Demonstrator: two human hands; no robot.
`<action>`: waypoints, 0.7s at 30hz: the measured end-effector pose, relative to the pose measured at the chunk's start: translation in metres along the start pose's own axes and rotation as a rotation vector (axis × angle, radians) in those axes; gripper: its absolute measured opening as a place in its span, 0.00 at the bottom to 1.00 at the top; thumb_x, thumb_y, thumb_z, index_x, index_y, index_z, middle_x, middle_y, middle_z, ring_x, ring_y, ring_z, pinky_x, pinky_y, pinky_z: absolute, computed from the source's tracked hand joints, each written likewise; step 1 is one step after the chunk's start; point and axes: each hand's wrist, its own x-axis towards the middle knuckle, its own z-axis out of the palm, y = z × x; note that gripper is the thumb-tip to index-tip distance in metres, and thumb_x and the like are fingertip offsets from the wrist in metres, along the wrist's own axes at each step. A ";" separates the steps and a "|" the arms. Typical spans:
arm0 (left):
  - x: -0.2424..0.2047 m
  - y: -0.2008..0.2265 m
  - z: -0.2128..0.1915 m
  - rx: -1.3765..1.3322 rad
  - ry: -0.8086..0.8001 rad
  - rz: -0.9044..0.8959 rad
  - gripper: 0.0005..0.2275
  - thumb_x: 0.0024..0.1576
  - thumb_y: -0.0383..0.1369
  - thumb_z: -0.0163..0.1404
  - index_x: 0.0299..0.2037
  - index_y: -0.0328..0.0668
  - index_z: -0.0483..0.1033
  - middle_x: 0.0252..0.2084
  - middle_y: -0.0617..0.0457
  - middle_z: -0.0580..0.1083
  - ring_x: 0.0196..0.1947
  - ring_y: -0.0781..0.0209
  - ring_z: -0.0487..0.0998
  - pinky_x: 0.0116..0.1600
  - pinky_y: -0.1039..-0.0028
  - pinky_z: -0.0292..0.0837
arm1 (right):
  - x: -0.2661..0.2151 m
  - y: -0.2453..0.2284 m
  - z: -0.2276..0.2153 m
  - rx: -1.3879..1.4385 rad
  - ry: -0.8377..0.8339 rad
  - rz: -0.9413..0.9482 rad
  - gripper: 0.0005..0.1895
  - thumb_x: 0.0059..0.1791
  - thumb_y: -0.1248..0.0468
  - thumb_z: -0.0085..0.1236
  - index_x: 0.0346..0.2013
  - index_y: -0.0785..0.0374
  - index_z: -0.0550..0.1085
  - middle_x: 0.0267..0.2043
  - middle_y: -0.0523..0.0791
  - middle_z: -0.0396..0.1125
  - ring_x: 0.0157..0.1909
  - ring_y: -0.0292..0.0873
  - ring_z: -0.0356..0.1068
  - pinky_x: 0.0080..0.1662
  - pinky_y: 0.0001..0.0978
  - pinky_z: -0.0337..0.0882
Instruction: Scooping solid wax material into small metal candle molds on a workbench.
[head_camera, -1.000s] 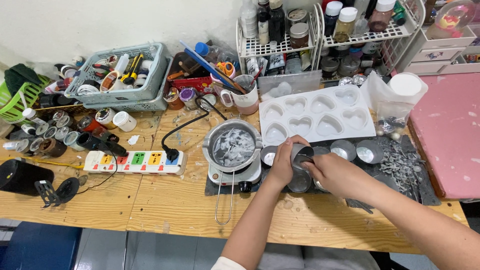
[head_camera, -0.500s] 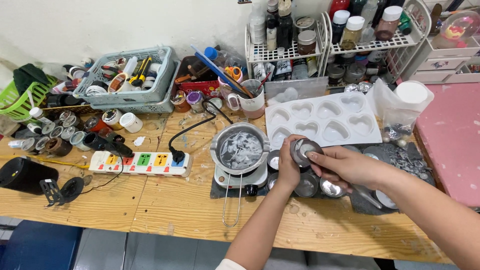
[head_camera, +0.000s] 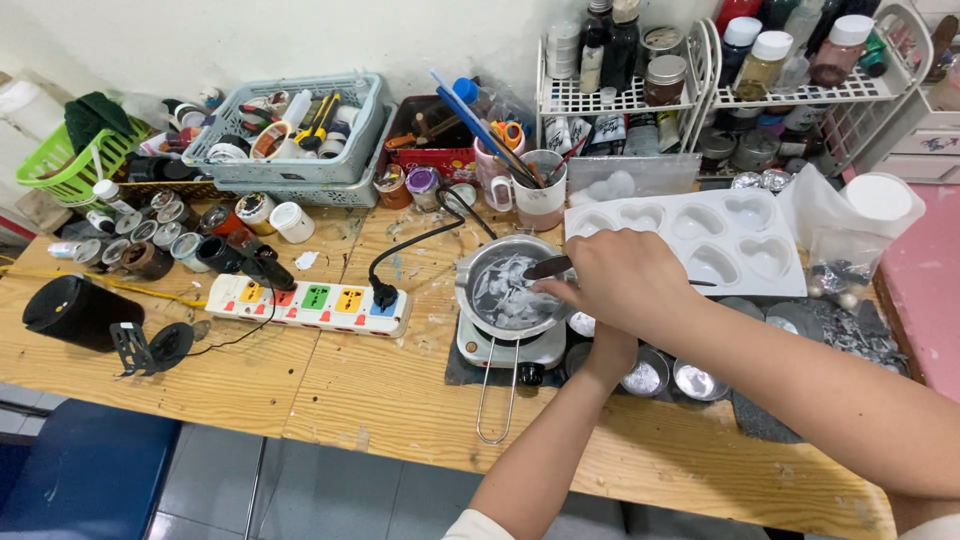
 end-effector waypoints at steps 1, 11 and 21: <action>0.000 -0.007 -0.005 -0.001 0.000 -0.001 0.14 0.72 0.38 0.37 0.62 0.38 0.59 0.54 0.53 0.65 0.53 0.67 0.67 0.55 0.72 0.67 | 0.001 0.000 -0.001 -0.001 -0.001 0.000 0.35 0.45 0.32 0.52 0.30 0.64 0.78 0.29 0.50 0.74 0.34 0.53 0.76 0.36 0.46 0.76; -0.005 0.049 0.029 -0.105 0.012 -0.157 0.13 0.74 0.43 0.32 0.53 0.46 0.64 0.39 0.55 0.71 0.32 0.67 0.72 0.33 0.75 0.66 | -0.008 0.032 -0.011 0.194 -0.110 0.073 0.27 0.49 0.40 0.51 0.36 0.62 0.75 0.32 0.52 0.75 0.37 0.57 0.76 0.40 0.51 0.74; -0.004 0.039 0.024 -0.276 0.079 -0.337 0.26 0.67 0.55 0.25 0.51 0.48 0.73 0.43 0.56 0.76 0.40 0.63 0.76 0.39 0.69 0.73 | -0.058 0.079 -0.015 0.460 0.052 -0.029 0.12 0.51 0.55 0.50 0.43 0.58 0.73 0.34 0.52 0.76 0.38 0.59 0.75 0.38 0.50 0.72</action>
